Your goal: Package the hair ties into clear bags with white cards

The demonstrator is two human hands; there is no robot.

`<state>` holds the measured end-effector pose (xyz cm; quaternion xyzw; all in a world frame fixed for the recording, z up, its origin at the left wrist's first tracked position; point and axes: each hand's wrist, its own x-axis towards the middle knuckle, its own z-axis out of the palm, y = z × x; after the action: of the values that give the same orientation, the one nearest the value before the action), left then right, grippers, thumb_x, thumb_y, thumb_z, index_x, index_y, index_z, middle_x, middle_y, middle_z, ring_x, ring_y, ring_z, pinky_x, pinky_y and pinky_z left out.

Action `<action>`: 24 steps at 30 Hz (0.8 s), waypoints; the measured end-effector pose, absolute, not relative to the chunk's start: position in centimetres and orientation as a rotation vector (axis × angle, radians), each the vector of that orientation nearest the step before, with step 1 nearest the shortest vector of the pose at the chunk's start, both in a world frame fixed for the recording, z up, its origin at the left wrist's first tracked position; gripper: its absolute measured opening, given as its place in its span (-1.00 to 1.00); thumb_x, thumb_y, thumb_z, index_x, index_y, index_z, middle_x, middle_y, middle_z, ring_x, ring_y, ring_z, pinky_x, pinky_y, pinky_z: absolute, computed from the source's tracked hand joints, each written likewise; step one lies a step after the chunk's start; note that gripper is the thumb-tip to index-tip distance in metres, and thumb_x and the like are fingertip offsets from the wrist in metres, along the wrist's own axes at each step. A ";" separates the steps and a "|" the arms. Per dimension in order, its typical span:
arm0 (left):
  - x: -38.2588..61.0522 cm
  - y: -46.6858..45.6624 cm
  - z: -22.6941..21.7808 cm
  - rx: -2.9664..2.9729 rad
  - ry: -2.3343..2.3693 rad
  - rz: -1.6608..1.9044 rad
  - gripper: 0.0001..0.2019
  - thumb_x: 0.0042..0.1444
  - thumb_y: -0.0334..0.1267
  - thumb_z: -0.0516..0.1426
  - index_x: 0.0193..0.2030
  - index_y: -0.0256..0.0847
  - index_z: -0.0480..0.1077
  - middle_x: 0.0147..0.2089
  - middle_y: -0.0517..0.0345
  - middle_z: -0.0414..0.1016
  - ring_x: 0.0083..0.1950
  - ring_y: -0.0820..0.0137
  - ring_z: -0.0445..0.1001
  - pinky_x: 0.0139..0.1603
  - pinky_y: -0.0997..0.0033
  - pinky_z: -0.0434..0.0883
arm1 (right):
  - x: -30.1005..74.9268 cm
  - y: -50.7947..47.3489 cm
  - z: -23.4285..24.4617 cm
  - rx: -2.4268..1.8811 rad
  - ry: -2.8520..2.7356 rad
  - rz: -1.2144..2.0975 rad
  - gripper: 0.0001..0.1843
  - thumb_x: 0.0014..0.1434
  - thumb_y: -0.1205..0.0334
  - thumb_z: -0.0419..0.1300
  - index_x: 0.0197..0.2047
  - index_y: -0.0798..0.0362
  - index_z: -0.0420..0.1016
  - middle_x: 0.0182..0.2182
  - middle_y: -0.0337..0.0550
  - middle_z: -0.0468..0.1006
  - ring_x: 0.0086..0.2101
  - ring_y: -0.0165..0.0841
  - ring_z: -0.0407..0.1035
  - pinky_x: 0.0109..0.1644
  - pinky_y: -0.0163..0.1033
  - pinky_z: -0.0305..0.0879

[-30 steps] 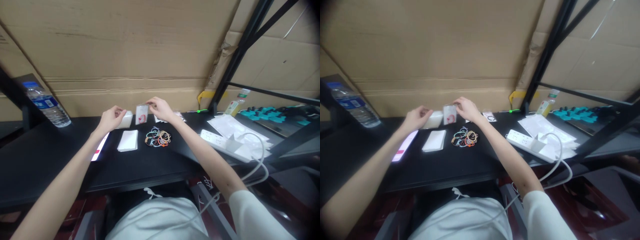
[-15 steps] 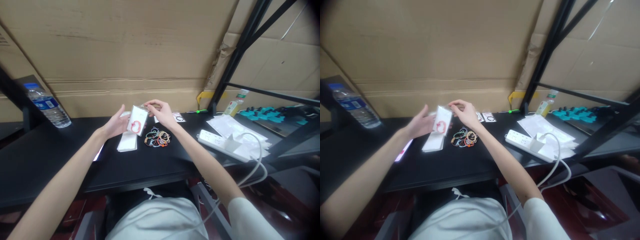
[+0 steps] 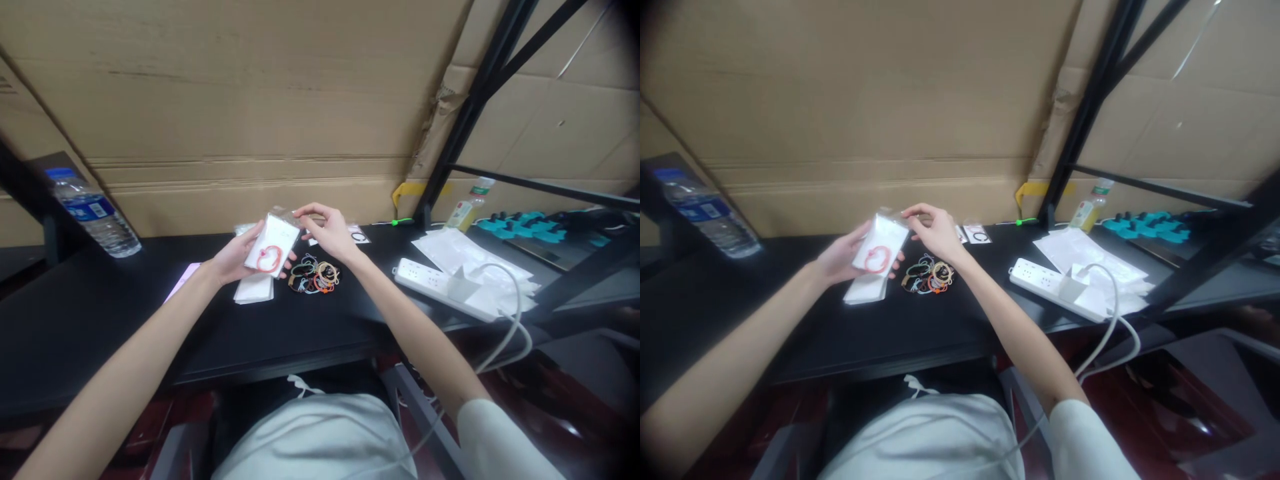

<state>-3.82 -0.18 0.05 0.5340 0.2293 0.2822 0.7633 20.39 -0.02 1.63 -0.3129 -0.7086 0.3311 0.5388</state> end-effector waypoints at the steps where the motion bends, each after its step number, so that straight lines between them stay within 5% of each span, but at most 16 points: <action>1: -3.7 -0.2 0.0 1.162 0.505 0.618 -0.32 0.44 0.26 -0.07 0.31 -0.29 0.46 0.03 -0.27 0.69 -0.06 0.02 0.70 0.01 -0.02 0.62 | 20.5 -0.1 1.7 -0.772 -1.725 0.722 -0.75 0.34 0.03 0.22 -0.09 -0.02 0.63 -0.02 -0.12 0.68 -0.14 -0.27 0.58 -0.08 -0.09 0.62; 7: -3.5 -0.4 0.1 1.170 0.538 0.653 -0.33 0.45 0.25 -0.07 0.24 -0.32 0.50 -0.04 -0.27 0.69 -0.13 0.07 0.69 -0.04 0.03 0.63 | 21.0 -0.3 2.0 -0.855 -1.910 0.369 -0.80 0.36 0.09 0.27 -0.08 -0.04 0.69 -0.04 -0.08 0.66 -0.04 -0.22 0.55 0.04 -0.07 0.53; 11: -3.7 -0.5 0.3 1.187 0.576 0.642 -0.40 0.46 0.19 -0.03 0.23 -0.29 0.51 -0.06 -0.23 0.70 -0.13 0.09 0.70 -0.02 0.06 0.63 | 20.9 -0.2 1.7 -0.846 -1.960 0.354 -0.85 0.33 0.11 0.33 -0.12 -0.05 0.70 0.05 -0.01 0.58 0.07 -0.17 0.49 -0.03 -0.11 0.54; 24: -3.8 -0.5 0.2 1.209 0.532 0.560 -0.35 0.41 0.28 -0.01 0.26 -0.23 0.50 -0.05 -0.21 0.68 -0.11 0.12 0.66 -0.06 0.12 0.61 | 20.8 -0.3 1.7 -0.770 -2.025 0.323 -0.93 0.34 0.20 0.32 -0.17 -0.03 0.65 0.10 -0.01 0.54 0.13 -0.16 0.47 0.23 0.04 0.45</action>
<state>-3.83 -0.50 0.23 0.5539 0.2436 0.2568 0.7536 20.85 -0.26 1.69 -0.3125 -0.8220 0.1311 0.4577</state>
